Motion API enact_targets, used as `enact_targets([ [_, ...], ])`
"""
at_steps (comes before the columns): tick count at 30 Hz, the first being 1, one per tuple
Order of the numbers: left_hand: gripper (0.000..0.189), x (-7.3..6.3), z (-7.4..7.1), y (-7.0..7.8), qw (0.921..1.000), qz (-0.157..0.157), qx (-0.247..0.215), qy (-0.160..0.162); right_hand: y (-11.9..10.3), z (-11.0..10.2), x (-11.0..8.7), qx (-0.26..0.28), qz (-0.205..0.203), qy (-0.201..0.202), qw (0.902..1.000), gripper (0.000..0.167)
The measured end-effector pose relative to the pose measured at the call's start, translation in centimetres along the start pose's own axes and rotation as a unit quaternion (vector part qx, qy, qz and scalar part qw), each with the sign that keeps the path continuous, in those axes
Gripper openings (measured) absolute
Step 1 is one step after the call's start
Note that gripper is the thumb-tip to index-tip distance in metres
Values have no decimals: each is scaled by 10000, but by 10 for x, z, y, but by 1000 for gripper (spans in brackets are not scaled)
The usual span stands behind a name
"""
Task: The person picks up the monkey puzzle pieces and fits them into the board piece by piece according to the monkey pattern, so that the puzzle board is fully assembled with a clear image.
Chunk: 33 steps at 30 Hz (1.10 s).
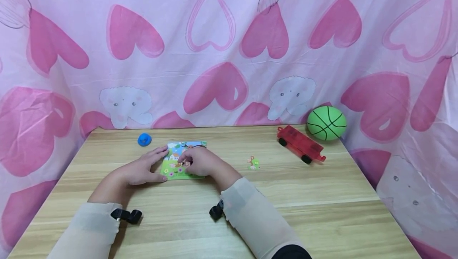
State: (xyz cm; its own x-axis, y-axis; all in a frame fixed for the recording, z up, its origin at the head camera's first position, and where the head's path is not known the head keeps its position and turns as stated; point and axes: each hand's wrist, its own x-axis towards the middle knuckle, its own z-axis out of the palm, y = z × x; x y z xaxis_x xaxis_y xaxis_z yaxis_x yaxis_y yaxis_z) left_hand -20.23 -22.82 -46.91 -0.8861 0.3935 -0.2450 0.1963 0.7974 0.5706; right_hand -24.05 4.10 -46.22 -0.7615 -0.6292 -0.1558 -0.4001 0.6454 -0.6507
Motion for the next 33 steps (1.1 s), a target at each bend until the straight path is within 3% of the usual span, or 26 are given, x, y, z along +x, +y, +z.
enact_targets([
  [33,104,-1,-1,2,10000,-12,-80,-3,1,3,3,-912,-333,-269,9949,38],
])
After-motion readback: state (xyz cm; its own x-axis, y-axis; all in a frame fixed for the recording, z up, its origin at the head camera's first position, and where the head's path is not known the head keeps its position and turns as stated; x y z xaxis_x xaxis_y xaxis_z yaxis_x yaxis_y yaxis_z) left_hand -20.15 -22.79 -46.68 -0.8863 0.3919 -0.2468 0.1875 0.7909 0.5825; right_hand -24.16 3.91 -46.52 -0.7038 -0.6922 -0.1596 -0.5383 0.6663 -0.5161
